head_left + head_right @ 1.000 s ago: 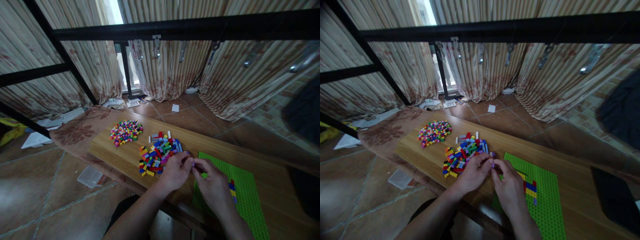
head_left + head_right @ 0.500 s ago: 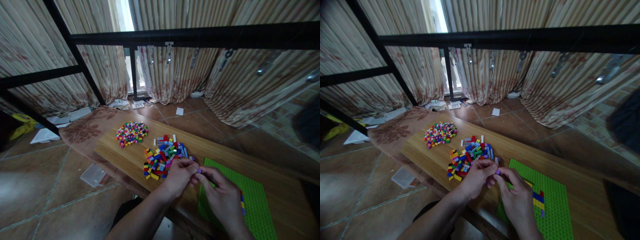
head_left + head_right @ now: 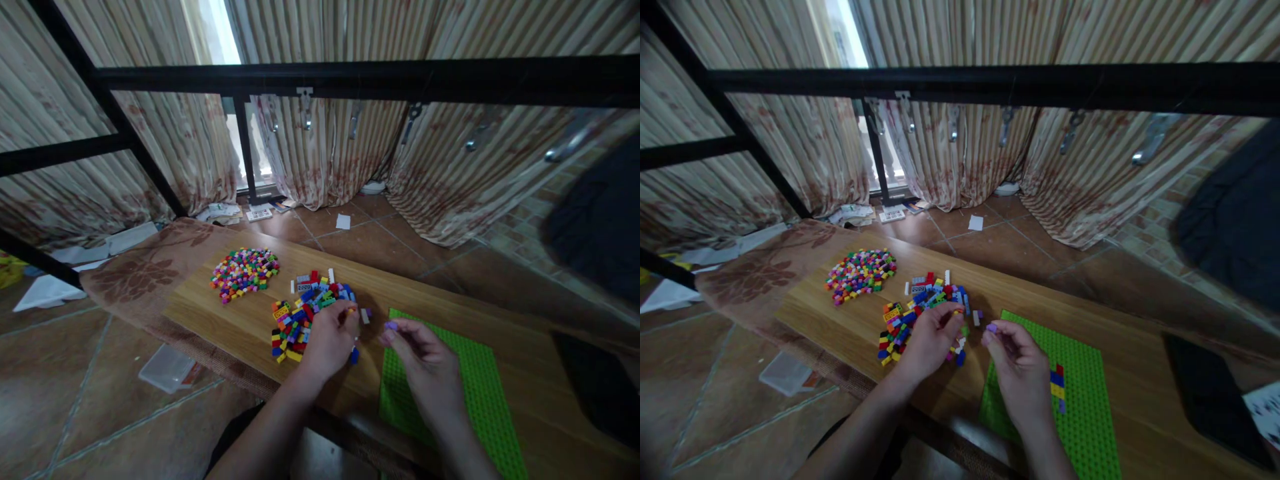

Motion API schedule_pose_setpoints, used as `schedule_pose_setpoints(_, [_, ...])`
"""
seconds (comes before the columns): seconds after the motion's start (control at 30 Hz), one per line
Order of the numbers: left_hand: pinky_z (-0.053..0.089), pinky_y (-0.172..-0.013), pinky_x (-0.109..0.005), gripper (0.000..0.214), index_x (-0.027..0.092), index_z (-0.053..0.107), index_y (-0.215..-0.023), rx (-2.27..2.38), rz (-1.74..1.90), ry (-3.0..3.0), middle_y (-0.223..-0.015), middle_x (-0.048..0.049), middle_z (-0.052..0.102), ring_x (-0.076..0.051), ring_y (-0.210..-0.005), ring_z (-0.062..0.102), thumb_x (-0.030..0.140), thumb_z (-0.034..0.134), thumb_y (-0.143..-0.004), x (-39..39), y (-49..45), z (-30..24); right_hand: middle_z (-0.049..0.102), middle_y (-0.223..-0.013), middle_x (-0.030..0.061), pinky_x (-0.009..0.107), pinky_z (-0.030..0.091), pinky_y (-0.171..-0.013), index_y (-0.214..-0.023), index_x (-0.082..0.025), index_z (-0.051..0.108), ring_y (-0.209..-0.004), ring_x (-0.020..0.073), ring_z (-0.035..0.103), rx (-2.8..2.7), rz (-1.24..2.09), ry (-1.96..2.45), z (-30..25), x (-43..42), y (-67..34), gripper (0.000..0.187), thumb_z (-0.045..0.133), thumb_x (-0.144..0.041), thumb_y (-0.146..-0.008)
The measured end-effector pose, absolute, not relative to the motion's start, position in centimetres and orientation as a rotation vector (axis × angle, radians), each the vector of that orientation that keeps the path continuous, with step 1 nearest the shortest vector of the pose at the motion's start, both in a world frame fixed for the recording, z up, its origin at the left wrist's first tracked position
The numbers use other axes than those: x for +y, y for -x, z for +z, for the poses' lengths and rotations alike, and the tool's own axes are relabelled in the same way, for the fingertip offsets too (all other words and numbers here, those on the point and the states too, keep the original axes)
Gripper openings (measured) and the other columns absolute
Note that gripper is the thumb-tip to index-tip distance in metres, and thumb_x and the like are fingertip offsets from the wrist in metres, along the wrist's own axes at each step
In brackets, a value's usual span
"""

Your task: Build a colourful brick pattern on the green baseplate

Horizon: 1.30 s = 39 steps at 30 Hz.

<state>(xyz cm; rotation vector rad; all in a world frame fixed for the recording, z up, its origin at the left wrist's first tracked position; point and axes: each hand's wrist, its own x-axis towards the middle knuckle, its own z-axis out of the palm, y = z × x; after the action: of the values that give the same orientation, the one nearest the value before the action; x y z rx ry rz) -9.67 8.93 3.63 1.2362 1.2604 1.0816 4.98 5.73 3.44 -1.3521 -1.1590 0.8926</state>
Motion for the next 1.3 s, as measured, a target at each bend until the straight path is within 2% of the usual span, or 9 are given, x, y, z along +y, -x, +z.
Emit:
schedule_pose_setpoints(0.13, [0.049, -0.08, -0.031, 0.025, 0.021, 0.067, -0.105, 1.55, 0.994, -1.736, -0.096, -0.0064, 0.07, -0.019, -0.085, 0.066, 0.018, 0.051, -0.086, 9.1, 10.3, 3.2, 0.072, -0.083, 0.0036, 0.032, 0.057, -0.069, -0.095, -0.02, 0.069, -0.072, 0.0181, 0.069, -1.022, 0.955, 1.398, 4.1, 5.9, -6.2, 0.031, 0.074, -0.04, -0.072])
schedule_pose_setpoints(0.2, [0.048, -0.085, -0.033, 0.028, 0.021, 0.067, -0.107, 1.655, 0.905, -1.85, -0.102, -0.0081, 0.069, -0.021, -0.091, 0.066, 0.015, 0.048, -0.087, 9.2, 10.2, 3.2, 0.074, -0.086, 0.0052, 0.035, 0.058, -0.071, -0.099, -0.02, 0.069, -0.074, 0.0202, 0.071, -0.976, 0.968, 1.442, 4.5, 5.8, -7.1, 0.037, 0.074, -0.042, -0.07])
schedule_pose_setpoints(0.33, [0.049, -0.082, -0.031, 0.028, 0.021, 0.066, -0.105, 1.803, 0.74, -1.96, -0.1, -0.0084, 0.068, -0.021, -0.089, 0.066, 0.013, 0.047, -0.087, 9.4, 9.9, 3.3, 0.075, -0.084, 0.0055, 0.037, 0.058, -0.076, -0.097, -0.02, 0.07, -0.079, 0.0215, 0.072, -0.911, 0.961, 1.506, 5.2, 5.7, -9.6, 0.038, 0.076, -0.043, -0.067])
schedule_pose_setpoints(0.57, [0.049, -0.075, -0.03, 0.026, 0.021, 0.066, -0.105, 1.891, 0.653, -2.046, -0.104, -0.0068, 0.067, -0.021, -0.085, 0.067, 0.015, 0.047, -0.089, 9.6, 9.6, 3.3, 0.074, -0.085, 0.0041, 0.032, 0.057, -0.076, -0.097, -0.02, 0.069, -0.078, 0.0182, 0.071, -0.828, 0.892, 1.518, 5.1, 5.6, -12.8, 0.04, 0.077, -0.042, -0.065])
schedule_pose_setpoints(1.0, [0.049, -0.079, -0.033, 0.023, 0.019, 0.067, -0.101, 1.823, 0.813, -1.972, -0.105, -0.0084, 0.067, -0.023, -0.088, 0.066, 0.014, 0.049, -0.087, 9.7, 9.6, 3.6, 0.073, -0.088, 0.0057, 0.034, 0.058, -0.072, -0.094, -0.02, 0.071, -0.076, 0.0188, 0.07, -0.932, 0.986, 1.488, 4.8, 5.6, -10.1, 0.032, 0.072, -0.039, -0.069])
schedule_pose_setpoints(1.17, [0.049, -0.085, -0.031, 0.022, 0.019, 0.067, -0.103, 1.487, 1.056, -1.815, -0.1, -0.008, 0.07, -0.021, -0.092, 0.065, 0.02, 0.051, -0.088, 8.9, 8.8, 3.4, 0.074, -0.086, 0.005, 0.033, 0.057, -0.072, -0.093, -0.02, 0.071, -0.074, 0.0176, 0.069, -0.994, 1.061, 1.42, 4.1, 5.7, -8.3, 0.03, 0.072, -0.039, -0.07])
schedule_pose_setpoints(1.23, [0.05, -0.078, -0.029, 0.023, 0.018, 0.067, -0.103, 1.289, 1.069, -1.645, -0.094, -0.0068, 0.07, -0.018, -0.084, 0.065, 0.027, 0.049, -0.091, 8.5, 8.1, 3.4, 0.075, -0.09, 0.0055, 0.032, 0.056, -0.072, -0.095, -0.021, 0.071, -0.077, 0.018, 0.069, -1.042, 1.082, 1.373, 3.8, 5.7, -7.5, 0.029, 0.072, -0.036, -0.071])
schedule_pose_setpoints(1.3, [0.049, -0.064, -0.026, 0.028, 0.017, 0.067, -0.097, 1.122, 1.028, -1.463, -0.08, -0.0046, 0.067, -0.015, -0.068, 0.062, 0.034, 0.045, -0.092, 8.2, 7.4, 3.2, 0.075, -0.095, 0.0056, 0.033, 0.055, -0.076, -0.098, -0.022, 0.071, -0.084, 0.0186, 0.069, -1.097, 1.075, 1.329, 3.5, 5.7, -6.7, 0.028, 0.07, -0.033, -0.072])
